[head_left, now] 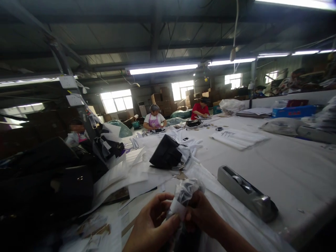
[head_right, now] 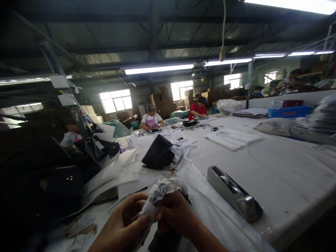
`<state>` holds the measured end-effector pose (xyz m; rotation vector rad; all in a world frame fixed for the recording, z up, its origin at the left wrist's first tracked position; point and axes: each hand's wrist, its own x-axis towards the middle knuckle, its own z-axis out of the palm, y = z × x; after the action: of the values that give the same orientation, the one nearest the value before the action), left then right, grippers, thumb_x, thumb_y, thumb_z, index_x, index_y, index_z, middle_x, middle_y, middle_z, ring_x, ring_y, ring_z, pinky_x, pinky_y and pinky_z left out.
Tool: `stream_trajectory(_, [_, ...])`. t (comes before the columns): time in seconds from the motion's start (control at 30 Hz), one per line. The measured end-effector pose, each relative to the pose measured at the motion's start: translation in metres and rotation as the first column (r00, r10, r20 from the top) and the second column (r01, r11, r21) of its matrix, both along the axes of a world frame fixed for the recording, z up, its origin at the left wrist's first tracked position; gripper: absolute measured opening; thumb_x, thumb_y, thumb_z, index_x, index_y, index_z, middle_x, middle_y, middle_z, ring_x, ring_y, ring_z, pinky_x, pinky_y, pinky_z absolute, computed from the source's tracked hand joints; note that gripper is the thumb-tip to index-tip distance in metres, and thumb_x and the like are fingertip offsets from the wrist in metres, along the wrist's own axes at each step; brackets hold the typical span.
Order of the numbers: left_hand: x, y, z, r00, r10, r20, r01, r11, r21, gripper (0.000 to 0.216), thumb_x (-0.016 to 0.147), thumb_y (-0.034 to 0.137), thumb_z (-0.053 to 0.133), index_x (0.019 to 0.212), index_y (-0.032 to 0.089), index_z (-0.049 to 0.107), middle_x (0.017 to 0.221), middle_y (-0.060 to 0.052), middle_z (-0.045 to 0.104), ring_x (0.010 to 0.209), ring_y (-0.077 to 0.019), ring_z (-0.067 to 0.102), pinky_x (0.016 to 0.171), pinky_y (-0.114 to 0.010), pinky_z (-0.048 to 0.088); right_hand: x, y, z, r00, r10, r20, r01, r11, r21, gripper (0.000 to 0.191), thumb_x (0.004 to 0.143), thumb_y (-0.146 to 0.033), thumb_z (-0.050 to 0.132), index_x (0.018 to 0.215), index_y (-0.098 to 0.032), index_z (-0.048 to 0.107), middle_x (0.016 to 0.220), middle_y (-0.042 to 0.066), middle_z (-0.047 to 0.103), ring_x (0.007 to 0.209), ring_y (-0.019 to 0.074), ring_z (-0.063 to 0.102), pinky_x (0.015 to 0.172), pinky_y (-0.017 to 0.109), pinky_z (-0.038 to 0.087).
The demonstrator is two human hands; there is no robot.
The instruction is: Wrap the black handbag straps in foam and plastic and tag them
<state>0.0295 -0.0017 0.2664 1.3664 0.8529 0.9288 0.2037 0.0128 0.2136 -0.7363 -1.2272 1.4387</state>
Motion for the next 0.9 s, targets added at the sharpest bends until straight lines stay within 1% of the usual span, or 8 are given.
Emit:
stream_trajectory(0.13, [0.000, -0.004, 0.002, 0.998, -0.012, 0.059, 0.015, 0.999, -0.045, 0.051, 0.065, 0.047, 0.084, 0.104, 0.020, 0.065, 0.092, -0.007, 0.074, 0.086, -0.0201, 0.069, 0.078, -0.029, 0.048, 0.011, -0.014, -0.002, 0.963, -0.200, 0.180, 0.190, 0.979, 0.071, 0.042, 0.074, -0.058, 0.076, 0.067, -0.016, 0.074, 0.053, 0.002, 0.064, 0.043, 0.0125, 0.055, 0.044, 0.022, 0.045])
stream_trajectory(0.23, [0.004, -0.009, 0.007, 0.998, 0.054, -0.033, -0.053, 0.998, 0.030, 0.041, 0.067, 0.035, 0.082, 0.102, 0.022, 0.066, 0.095, -0.007, 0.074, 0.093, -0.0235, 0.069, 0.083, -0.033, 0.050, 0.017, -0.030, 0.007, 0.889, -0.361, 0.281, 0.344, 0.933, 0.109, 0.048, 0.079, -0.067, 0.064, 0.083, -0.021, 0.078, 0.077, 0.009, 0.076, 0.075, 0.0275, 0.071, 0.072, 0.035, 0.059])
stream_trajectory(0.4, [0.015, -0.012, 0.011, 0.926, 0.339, -0.165, -0.289, 0.919, 0.267, 0.037, 0.059, 0.024, 0.083, 0.093, 0.024, 0.069, 0.094, -0.006, 0.074, 0.095, -0.0266, 0.068, 0.092, -0.040, 0.050, 0.012, -0.033, 0.021, 0.892, -0.307, 0.331, 0.324, 0.946, 0.004, 0.055, 0.069, -0.068, 0.072, 0.103, -0.026, 0.077, 0.103, 0.014, 0.078, 0.100, 0.0399, 0.071, 0.086, 0.046, 0.059])
stream_trajectory(0.53, [0.004, -0.010, 0.008, 0.966, 0.246, -0.080, -0.213, 0.933, 0.290, 0.038, 0.074, 0.035, 0.077, 0.110, 0.025, 0.070, 0.109, -0.006, 0.074, 0.106, -0.0264, 0.067, 0.098, -0.038, 0.051, 0.001, -0.015, 0.026, 0.921, -0.283, 0.268, 0.311, 0.948, -0.068, 0.054, 0.068, -0.062, 0.076, 0.110, -0.026, 0.075, 0.114, 0.014, 0.075, 0.104, 0.0391, 0.070, 0.090, 0.046, 0.058])
stream_trajectory(0.6, [-0.016, -0.005, 0.004, 0.981, 0.193, -0.004, -0.184, 0.939, 0.292, 0.037, 0.083, 0.039, 0.070, 0.117, 0.026, 0.067, 0.122, -0.006, 0.071, 0.114, -0.0250, 0.065, 0.102, -0.037, 0.051, -0.004, -0.003, 0.033, 0.922, -0.281, 0.267, 0.311, 0.947, -0.076, 0.055, 0.064, -0.061, 0.080, 0.107, -0.027, 0.075, 0.115, 0.013, 0.075, 0.105, 0.0386, 0.070, 0.093, 0.046, 0.057])
stream_trajectory(0.67, [-0.049, 0.006, -0.001, 0.959, 0.283, 0.022, -0.276, 0.914, 0.298, 0.038, 0.088, 0.044, 0.064, 0.121, 0.026, 0.065, 0.128, -0.007, 0.069, 0.115, -0.0236, 0.066, 0.099, -0.035, 0.053, -0.005, 0.011, 0.042, 0.910, -0.311, 0.274, 0.345, 0.935, -0.083, 0.058, 0.057, -0.064, 0.082, 0.099, -0.026, 0.077, 0.106, 0.013, 0.077, 0.094, 0.0372, 0.072, 0.092, 0.046, 0.057])
stream_trajectory(0.77, [-0.123, 0.033, -0.018, 0.772, 0.609, -0.182, -0.528, 0.774, 0.349, 0.047, 0.091, 0.055, 0.052, 0.123, 0.021, 0.060, 0.114, -0.008, 0.074, 0.102, -0.0218, 0.072, 0.091, -0.035, 0.057, 0.001, 0.034, 0.056, 0.887, -0.339, 0.313, 0.386, 0.917, -0.101, 0.056, 0.053, -0.070, 0.081, 0.085, -0.023, 0.077, 0.084, 0.013, 0.078, 0.066, 0.0302, 0.071, 0.086, 0.044, 0.060])
stream_trajectory(0.9, [-0.223, 0.076, -0.063, 0.609, 0.678, -0.411, -0.564, 0.735, 0.376, 0.045, 0.091, 0.050, 0.053, 0.113, 0.012, 0.062, 0.103, -0.010, 0.074, 0.097, -0.0229, 0.071, 0.092, -0.040, 0.055, 0.012, 0.063, 0.064, 0.907, -0.241, 0.346, 0.298, 0.947, -0.123, 0.053, 0.058, -0.067, 0.080, 0.086, -0.023, 0.078, 0.092, 0.016, 0.078, 0.075, 0.0312, 0.073, 0.075, 0.037, 0.061])
